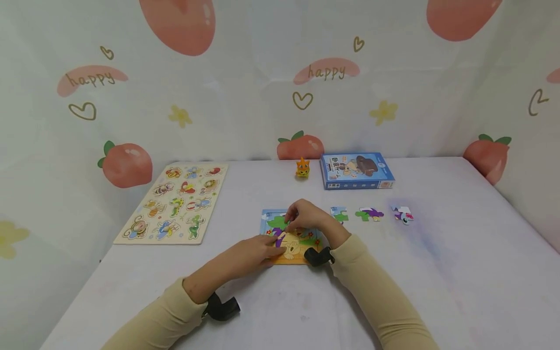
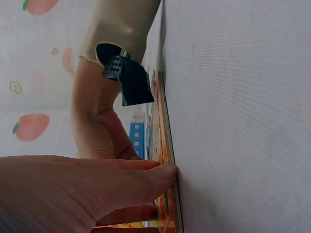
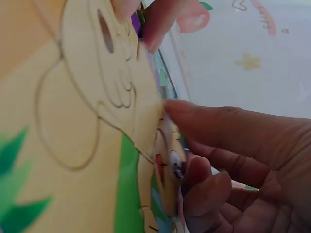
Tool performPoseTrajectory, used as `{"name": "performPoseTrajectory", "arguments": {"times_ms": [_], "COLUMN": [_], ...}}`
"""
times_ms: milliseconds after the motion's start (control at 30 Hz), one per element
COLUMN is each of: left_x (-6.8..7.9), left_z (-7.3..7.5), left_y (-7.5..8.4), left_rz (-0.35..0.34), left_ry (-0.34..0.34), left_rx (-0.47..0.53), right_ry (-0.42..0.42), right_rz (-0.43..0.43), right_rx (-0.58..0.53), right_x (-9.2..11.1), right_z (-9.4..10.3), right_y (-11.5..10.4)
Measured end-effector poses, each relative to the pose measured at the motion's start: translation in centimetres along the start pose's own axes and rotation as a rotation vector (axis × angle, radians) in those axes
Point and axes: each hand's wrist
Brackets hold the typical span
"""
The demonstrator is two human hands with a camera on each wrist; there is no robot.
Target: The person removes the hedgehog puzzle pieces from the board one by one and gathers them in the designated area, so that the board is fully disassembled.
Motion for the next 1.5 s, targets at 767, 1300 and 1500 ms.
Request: {"name": "performPoseTrajectory", "arguments": {"times_ms": [767, 1300, 1500], "left_x": [-0.1, -0.1, -0.2], "left_z": [0.0, -0.1, 0.0], "left_y": [0.2, 0.1, 0.1], "left_rz": [0.006, 0.005, 0.015], "left_ry": [-0.024, -0.009, -0.014], "left_rx": [0.002, 0.021, 0.018], "right_ry": [-0.041, 0.004, 0.031], "right_rz": [-0.021, -0.047, -0.077], "right_rx": [-0.096, -0.076, -0.103], "right_x": [0.7, 2.7, 4.8], "right_z": [0.7, 4.1, 5.7], "right_y": [0.8, 2.0, 3.9]}}
Point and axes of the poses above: each hand's wrist, its own x-axis away from the middle knuckle, its own z-axis out of the back of the hand, y = z × x, and after that the axes turned 3 degrees about -z, right-handed
